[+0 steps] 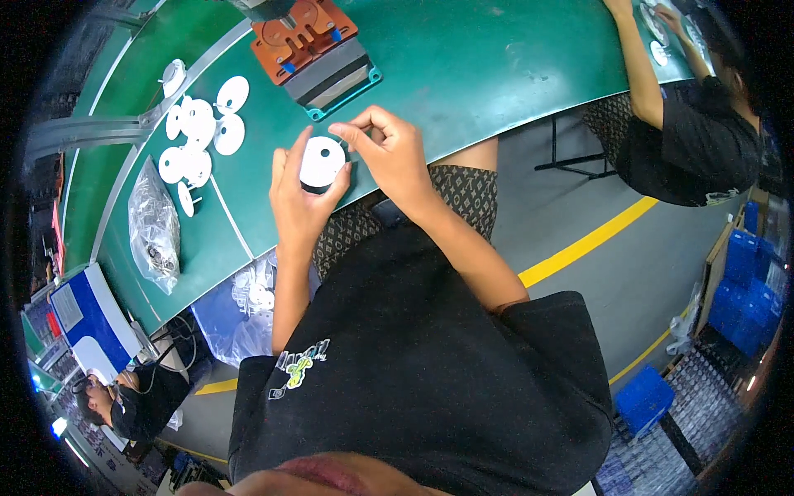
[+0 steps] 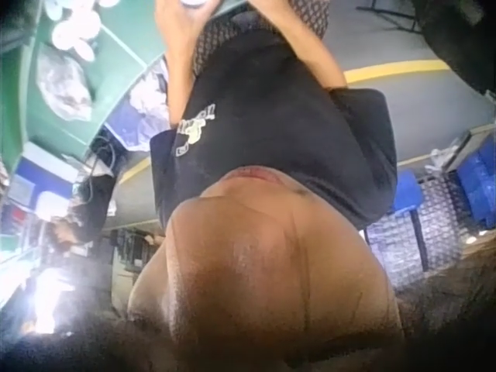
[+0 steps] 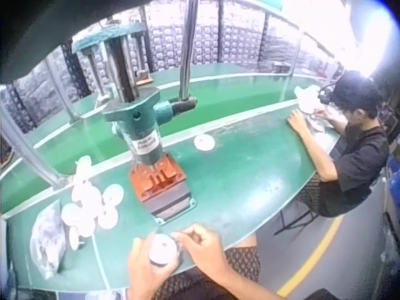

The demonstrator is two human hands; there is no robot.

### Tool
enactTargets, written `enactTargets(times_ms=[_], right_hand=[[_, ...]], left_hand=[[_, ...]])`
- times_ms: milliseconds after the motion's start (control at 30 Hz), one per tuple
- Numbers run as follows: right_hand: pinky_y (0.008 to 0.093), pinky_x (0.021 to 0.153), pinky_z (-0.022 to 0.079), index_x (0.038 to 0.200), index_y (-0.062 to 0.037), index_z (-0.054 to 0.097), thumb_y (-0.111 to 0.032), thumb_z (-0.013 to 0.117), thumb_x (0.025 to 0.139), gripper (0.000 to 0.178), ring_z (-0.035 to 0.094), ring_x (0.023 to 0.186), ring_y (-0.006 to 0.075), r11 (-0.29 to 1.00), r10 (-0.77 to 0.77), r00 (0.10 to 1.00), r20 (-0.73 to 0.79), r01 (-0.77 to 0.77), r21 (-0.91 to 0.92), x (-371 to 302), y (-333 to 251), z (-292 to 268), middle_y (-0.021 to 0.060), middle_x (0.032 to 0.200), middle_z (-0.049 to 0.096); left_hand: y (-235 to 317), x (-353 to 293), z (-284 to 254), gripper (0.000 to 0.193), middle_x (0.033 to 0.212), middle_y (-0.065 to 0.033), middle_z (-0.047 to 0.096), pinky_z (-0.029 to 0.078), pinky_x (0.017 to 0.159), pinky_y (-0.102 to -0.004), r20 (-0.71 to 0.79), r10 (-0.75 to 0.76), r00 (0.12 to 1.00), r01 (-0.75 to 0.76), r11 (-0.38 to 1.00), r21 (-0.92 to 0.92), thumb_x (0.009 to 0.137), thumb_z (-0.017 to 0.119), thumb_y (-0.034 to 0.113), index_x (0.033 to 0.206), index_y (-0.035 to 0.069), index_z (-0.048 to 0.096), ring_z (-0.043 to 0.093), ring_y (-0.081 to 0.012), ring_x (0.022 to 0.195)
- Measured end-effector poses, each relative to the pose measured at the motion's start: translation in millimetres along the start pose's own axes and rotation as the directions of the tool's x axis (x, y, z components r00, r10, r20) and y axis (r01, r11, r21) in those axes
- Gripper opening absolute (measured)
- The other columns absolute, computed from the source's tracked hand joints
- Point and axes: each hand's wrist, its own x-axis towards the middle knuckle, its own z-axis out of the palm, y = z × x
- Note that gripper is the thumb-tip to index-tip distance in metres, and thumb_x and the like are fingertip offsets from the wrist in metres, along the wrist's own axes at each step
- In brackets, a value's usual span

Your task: The person picks up a white plastic disc and a metal pin, inserts the pin into the disc, and places the assembly into a press. They pull the press lever down, remove the pressed component, and repeat the process.

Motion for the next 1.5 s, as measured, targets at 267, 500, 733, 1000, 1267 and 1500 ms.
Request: enactTargets(times_ms=[267, 500, 733, 1000, 1267, 1500], right_hand=[[0.0213, 0.051, 0.042, 0.08, 0.0024, 0.067, -0.01, 0.074, 0.083, 0.014, 0.057, 0.06, 0.0033, 0.994, -0.073, 0.993, -0.089, 0.065, -0.089, 3, 5, 8, 0.004, 0.065, 0.065], [0.0214, 0.051, 0.042, 0.081, 0.0026, 0.067, -0.01, 0.074, 0.083, 0.015, 0.057, 0.06, 0.0036, 0.995, -0.066, 0.994, -0.085, 0.06, -0.078, 4, 7, 8, 0.004, 0.064, 0.065], [0.0229, 0.05, 0.042, 0.082, 0.0015, 0.068, -0.011, 0.073, 0.083, 0.014, 0.058, 0.058, 0.0051, 0.98, -0.137, 0.988, -0.075, 0.124, -0.158, 2, 0, 11, 0.0055, 0.064, 0.066], [0.0195, 0.053, 0.041, 0.081, 0.001, 0.067, -0.01, 0.072, 0.086, 0.013, 0.054, 0.06, 0.0024, 0.985, -0.092, 0.996, -0.021, 0.087, -0.15, 10, -1, 11, 0.0021, 0.065, 0.064], [0.0198, 0.051, 0.039, 0.079, 0.0008, 0.067, -0.009, 0.073, 0.084, 0.013, 0.053, 0.059, 0.0025, 0.973, -0.08, 0.997, -0.004, 0.077, -0.216, 7, -1, 4, 0.0027, 0.065, 0.065], [0.0201, 0.049, 0.037, 0.081, 0.0016, 0.069, -0.009, 0.074, 0.082, 0.012, 0.051, 0.059, 0.0012, 0.904, -0.271, 0.962, 0.041, 0.268, -0.333, 6, 5, 2, 0.0019, 0.07, 0.067]], left_hand=[[-3, 2, 1, 0.065, 0.09, -0.0119, 0.053, 0.05, 0.067, -0.041, 0.024, 0.019, 1.0, -0.019, 1.0, -0.022, 0.065, 0.083, 0.023, 0.123, 0.007, 0.058, 0.06, -0.0302, 0.079], [-2, 3, -2, 0.064, 0.091, -0.0118, 0.054, 0.05, 0.067, -0.0417, 0.044, 0.011, 0.999, -0.01, 0.999, -0.032, 0.066, 0.083, 0.023, 0.122, 0.007, 0.058, 0.061, -0.0307, 0.08], [-1, 3, -1, 0.064, 0.091, -0.0119, 0.054, 0.05, 0.066, -0.0417, 0.037, 0.031, 0.999, -0.03, 0.999, -0.022, 0.065, 0.083, 0.022, 0.122, 0.007, 0.058, 0.061, -0.0307, 0.08], [-2, 4, 2, 0.063, 0.091, -0.0124, 0.054, 0.05, 0.067, -0.0416, 0.029, 0.057, 0.998, -0.057, 0.998, -0.008, 0.065, 0.084, 0.021, 0.121, 0.007, 0.058, 0.061, -0.0311, 0.08], [-1, 4, 1, 0.063, 0.092, -0.0123, 0.054, 0.05, 0.068, -0.041, 0.029, 0.029, 0.999, -0.029, 1.0, -0.007, 0.065, 0.083, 0.022, 0.121, 0.006, 0.058, 0.061, -0.0309, 0.081], [-1, 1, 3, 0.063, 0.092, -0.0121, 0.054, 0.05, 0.069, -0.0397, 0.031, 0.043, 0.999, -0.044, 0.999, 0.007, 0.067, 0.082, 0.022, 0.123, 0.005, 0.058, 0.061, -0.0301, 0.082]])
